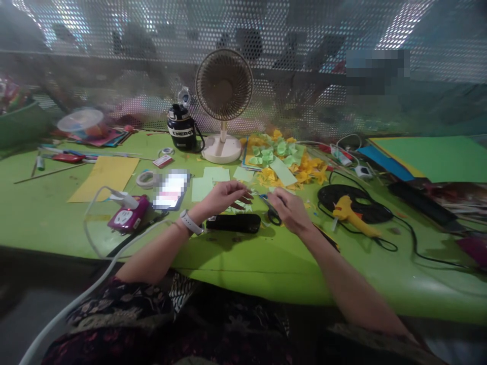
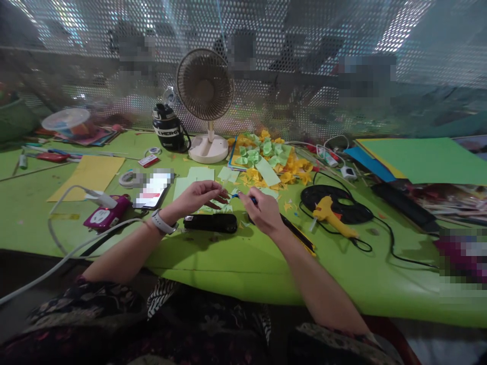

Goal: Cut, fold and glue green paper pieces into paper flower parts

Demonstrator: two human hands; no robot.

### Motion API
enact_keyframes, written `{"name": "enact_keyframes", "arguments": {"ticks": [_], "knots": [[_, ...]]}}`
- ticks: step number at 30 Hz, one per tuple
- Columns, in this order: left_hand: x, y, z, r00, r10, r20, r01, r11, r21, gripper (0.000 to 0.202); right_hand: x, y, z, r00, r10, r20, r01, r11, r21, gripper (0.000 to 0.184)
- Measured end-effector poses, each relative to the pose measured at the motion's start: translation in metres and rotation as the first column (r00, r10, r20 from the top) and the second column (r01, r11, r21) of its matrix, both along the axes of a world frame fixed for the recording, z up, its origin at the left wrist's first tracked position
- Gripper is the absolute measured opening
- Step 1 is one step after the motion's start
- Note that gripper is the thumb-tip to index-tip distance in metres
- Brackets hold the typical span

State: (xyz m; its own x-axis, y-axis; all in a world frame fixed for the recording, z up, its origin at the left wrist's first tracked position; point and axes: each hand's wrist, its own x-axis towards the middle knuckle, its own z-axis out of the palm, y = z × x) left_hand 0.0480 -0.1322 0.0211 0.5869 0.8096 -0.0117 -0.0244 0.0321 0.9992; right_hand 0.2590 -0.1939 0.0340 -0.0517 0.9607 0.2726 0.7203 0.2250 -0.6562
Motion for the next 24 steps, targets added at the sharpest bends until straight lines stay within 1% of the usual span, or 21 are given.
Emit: {"name": "enact_keyframes", "arguments": {"ticks": [2,4,8,13,19,24], "knots": [[0.0,-0.001,0.0,1.0,-0.014,0.014,0.014,1.0,-0.001,0.034,-0.002,0.001,-0.002,0.999,-0.037,0.003,0.037,0.999,0.01,0.045],[0.0,-0.002,0.001,0.999,-0.018,0.03,0.018,1.0,-0.004,0.035,-0.003,0.002,-0.004,0.999,-0.049,0.009,0.049,0.998,0.03,0.048],[0.0,-0.003,0.003,0.998,-0.028,0.053,0.029,0.999,-0.023,0.029,-0.002,0.005,-0.008,0.997,-0.059,0.05,0.055,0.996,0.066,0.051],[-0.001,-0.004,0.007,0.997,-0.042,0.064,0.045,0.997,-0.059,0.025,-0.001,0.008,-0.011,0.992,-0.082,0.101,0.077,0.996,0.046,0.054],[-0.001,-0.004,0.007,0.997,-0.033,0.066,0.038,0.997,-0.069,0.027,-0.001,0.009,-0.01,0.992,-0.061,0.109,0.061,0.998,0.005,0.054],[-0.001,-0.004,0.006,0.998,0.002,0.063,0.002,0.998,-0.056,0.03,-0.002,0.008,-0.01,0.996,-0.033,0.087,0.032,0.999,0.008,0.056]]}}
